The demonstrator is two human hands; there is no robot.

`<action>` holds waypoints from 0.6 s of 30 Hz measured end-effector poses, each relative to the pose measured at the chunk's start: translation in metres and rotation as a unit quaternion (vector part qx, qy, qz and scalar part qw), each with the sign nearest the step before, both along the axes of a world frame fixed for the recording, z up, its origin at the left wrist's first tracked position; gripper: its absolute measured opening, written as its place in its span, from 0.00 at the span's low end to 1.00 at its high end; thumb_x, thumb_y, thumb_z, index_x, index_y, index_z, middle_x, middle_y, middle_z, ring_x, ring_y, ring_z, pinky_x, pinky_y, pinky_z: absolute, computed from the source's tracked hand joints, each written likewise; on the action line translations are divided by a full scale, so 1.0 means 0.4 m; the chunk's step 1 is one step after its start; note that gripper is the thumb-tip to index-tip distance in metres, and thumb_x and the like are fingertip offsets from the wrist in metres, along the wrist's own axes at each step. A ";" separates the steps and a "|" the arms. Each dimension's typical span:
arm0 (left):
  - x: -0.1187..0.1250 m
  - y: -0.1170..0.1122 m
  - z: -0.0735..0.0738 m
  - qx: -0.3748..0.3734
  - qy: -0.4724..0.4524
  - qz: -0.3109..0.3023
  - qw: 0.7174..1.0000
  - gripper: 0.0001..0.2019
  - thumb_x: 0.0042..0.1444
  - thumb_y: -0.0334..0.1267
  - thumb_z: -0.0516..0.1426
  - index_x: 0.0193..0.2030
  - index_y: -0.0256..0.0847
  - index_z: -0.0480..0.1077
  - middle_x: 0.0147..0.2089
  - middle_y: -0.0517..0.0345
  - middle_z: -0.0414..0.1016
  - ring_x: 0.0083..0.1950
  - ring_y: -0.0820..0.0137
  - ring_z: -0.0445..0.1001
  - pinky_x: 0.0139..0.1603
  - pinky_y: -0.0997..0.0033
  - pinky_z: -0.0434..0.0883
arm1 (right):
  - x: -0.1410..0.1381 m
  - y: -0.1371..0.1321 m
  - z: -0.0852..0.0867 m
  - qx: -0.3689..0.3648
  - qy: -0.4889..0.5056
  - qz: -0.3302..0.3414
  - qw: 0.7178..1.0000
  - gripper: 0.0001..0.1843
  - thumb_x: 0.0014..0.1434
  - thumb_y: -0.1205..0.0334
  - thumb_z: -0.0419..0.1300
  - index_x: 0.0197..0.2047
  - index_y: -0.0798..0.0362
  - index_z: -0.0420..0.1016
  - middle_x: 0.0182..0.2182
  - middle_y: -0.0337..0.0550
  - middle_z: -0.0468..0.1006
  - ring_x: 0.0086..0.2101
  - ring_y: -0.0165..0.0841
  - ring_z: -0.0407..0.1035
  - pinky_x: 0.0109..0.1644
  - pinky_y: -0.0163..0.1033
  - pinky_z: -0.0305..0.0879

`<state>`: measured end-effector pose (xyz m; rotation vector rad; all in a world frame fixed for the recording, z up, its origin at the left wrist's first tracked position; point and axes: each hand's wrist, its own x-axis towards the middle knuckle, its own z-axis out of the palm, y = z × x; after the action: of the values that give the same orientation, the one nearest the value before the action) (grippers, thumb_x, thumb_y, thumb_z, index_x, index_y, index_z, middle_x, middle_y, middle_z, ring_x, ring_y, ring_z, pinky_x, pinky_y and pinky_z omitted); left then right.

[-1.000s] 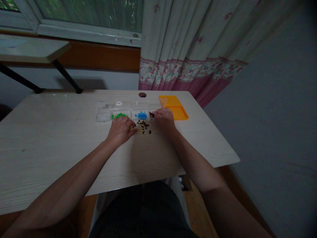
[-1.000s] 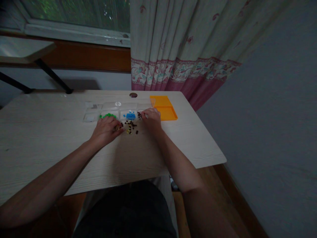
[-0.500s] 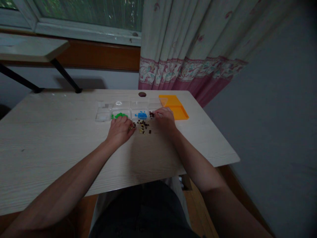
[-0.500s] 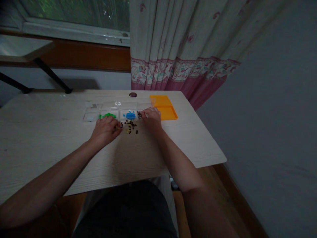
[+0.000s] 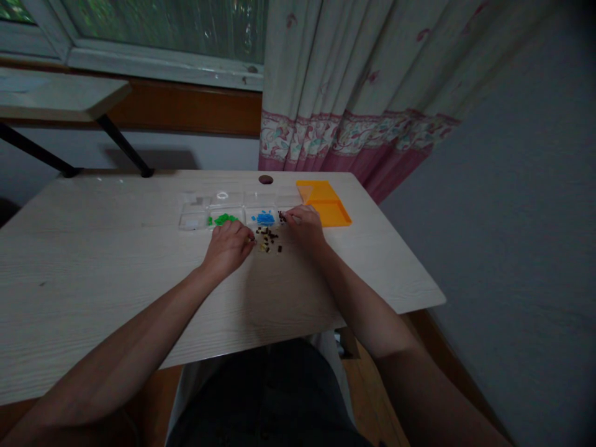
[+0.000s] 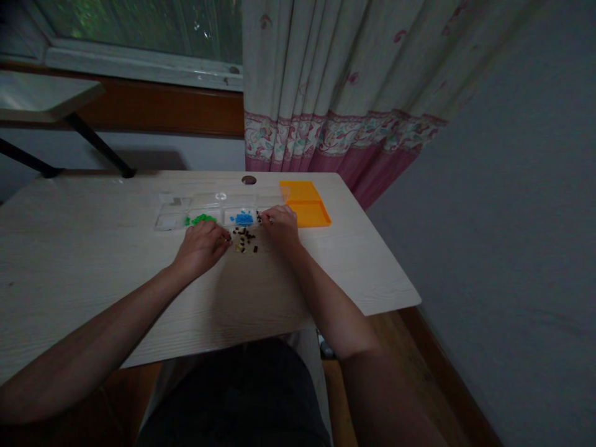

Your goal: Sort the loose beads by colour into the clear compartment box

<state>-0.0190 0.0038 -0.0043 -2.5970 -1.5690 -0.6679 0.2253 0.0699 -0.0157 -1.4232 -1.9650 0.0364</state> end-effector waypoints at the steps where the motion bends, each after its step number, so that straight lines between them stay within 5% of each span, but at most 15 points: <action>1: 0.002 -0.001 0.000 0.001 0.000 -0.001 1.000 0.06 0.62 0.40 0.57 0.42 0.42 0.73 0.42 0.48 0.71 0.48 0.56 0.66 0.46 0.56 0.62 | -0.003 -0.003 0.001 -0.001 -0.004 0.001 1.000 0.12 0.65 0.57 0.59 0.36 0.50 0.82 0.37 0.45 0.83 0.42 0.38 0.71 0.51 0.45 0.62; 6: 0.004 0.008 -0.006 0.009 0.012 -0.008 1.000 0.08 0.64 0.41 0.55 0.42 0.41 0.74 0.42 0.48 0.72 0.47 0.56 0.66 0.44 0.57 0.61 | -0.024 -0.029 0.025 0.025 -0.010 0.046 0.999 0.14 0.67 0.54 0.57 0.37 0.50 0.82 0.38 0.45 0.82 0.43 0.38 0.70 0.52 0.45 0.60; 11: 0.005 0.025 -0.014 0.022 0.004 -0.009 1.000 0.09 0.65 0.41 0.55 0.40 0.40 0.73 0.40 0.49 0.71 0.46 0.57 0.67 0.43 0.59 0.62 | -0.058 -0.053 0.040 0.013 -0.051 0.185 0.981 0.13 0.66 0.54 0.57 0.40 0.48 0.82 0.39 0.44 0.82 0.44 0.38 0.70 0.52 0.45 0.59; 14: 0.005 0.031 -0.014 0.026 -0.043 -0.012 0.999 0.09 0.65 0.41 0.54 0.38 0.39 0.73 0.39 0.49 0.71 0.45 0.59 0.67 0.44 0.59 0.63 | -0.076 -0.060 0.034 0.008 -0.058 0.251 0.966 0.11 0.66 0.54 0.58 0.43 0.46 0.82 0.39 0.42 0.82 0.43 0.37 0.70 0.51 0.44 0.60; 18: 0.008 0.035 -0.015 0.026 -0.154 -0.025 0.987 0.08 0.65 0.40 0.55 0.37 0.40 0.71 0.37 0.53 0.71 0.43 0.62 0.68 0.45 0.62 0.65 | -0.085 -0.064 0.029 0.016 -0.046 0.245 0.968 0.13 0.66 0.50 0.59 0.45 0.46 0.82 0.39 0.42 0.82 0.43 0.37 0.70 0.51 0.44 0.59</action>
<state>-0.0158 0.0178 -0.0101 -2.6001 -1.5355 -1.1455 0.1911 0.0442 -0.0042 -0.9018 -2.3399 0.1626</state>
